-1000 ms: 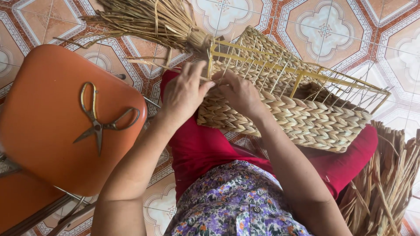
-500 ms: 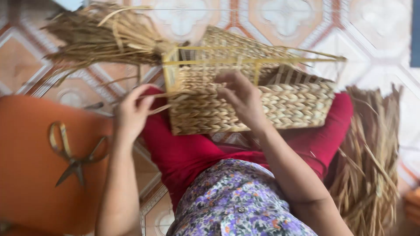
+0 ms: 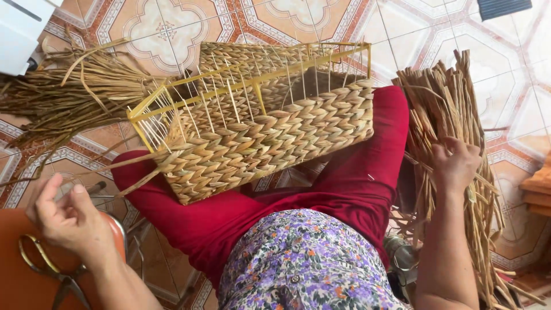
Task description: The person weaves a basket by hand, threading dried water hyacinth stalks through a rectangular wire frame. They pick up individual stalks from a pile, weave them around the frame's vertical supports, and press the rows together.
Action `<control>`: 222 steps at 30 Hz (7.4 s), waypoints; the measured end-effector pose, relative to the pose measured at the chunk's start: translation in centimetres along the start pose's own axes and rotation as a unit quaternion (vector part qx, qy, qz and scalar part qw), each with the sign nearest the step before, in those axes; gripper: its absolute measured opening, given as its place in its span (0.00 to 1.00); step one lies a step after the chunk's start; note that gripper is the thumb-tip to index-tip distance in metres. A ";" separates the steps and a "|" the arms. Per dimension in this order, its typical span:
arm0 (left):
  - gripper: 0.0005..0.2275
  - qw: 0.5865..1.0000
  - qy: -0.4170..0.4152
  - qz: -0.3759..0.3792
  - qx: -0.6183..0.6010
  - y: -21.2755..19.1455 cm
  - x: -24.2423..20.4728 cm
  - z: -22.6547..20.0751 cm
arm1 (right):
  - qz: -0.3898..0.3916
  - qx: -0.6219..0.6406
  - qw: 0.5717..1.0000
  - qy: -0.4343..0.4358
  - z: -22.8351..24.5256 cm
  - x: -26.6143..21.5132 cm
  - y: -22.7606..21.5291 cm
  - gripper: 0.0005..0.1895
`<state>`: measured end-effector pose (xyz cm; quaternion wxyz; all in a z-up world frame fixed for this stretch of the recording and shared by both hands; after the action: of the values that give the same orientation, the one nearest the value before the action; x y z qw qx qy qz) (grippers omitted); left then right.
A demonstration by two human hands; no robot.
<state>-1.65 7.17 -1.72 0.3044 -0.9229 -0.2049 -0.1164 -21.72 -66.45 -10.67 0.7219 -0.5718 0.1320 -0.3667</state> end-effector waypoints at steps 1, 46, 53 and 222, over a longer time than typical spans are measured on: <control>0.12 1.000 0.001 -0.001 0.001 0.5 0.0 -1.7 | 0.000 0.002 1.000 0.000 -0.7 -0.3 0.8 0.08; 0.06 0.987 0.030 -0.091 -0.128 -14.3 8.1 -1.5 | 0.408 0.349 0.763 -0.361 40.1 -8.2 -4.7 0.11; 0.10 0.957 0.290 -0.009 0.015 -12.4 7.2 -11.4 | 0.280 0.372 0.762 -0.451 50.1 -9.0 0.7 0.16; 0.28 0.930 -0.200 0.269 -0.150 6.8 10.6 -2.1 | 0.353 0.585 0.654 -0.325 48.3 -10.7 -16.4 0.06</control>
<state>10.62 4.21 0.06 0.1353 -0.9824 0.0142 0.1279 -5.91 -25.20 17.05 0.9789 -0.0247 -0.1610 0.1233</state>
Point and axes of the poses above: each hand's wrist, its own x-axis towards the middle knuckle, its own y-axis out of the palm, z = x × y, the point moved 2 cm from there along x, towards the middle knuckle, and after that the axes turned 8 degrees about -y, right-handed, at the moved point
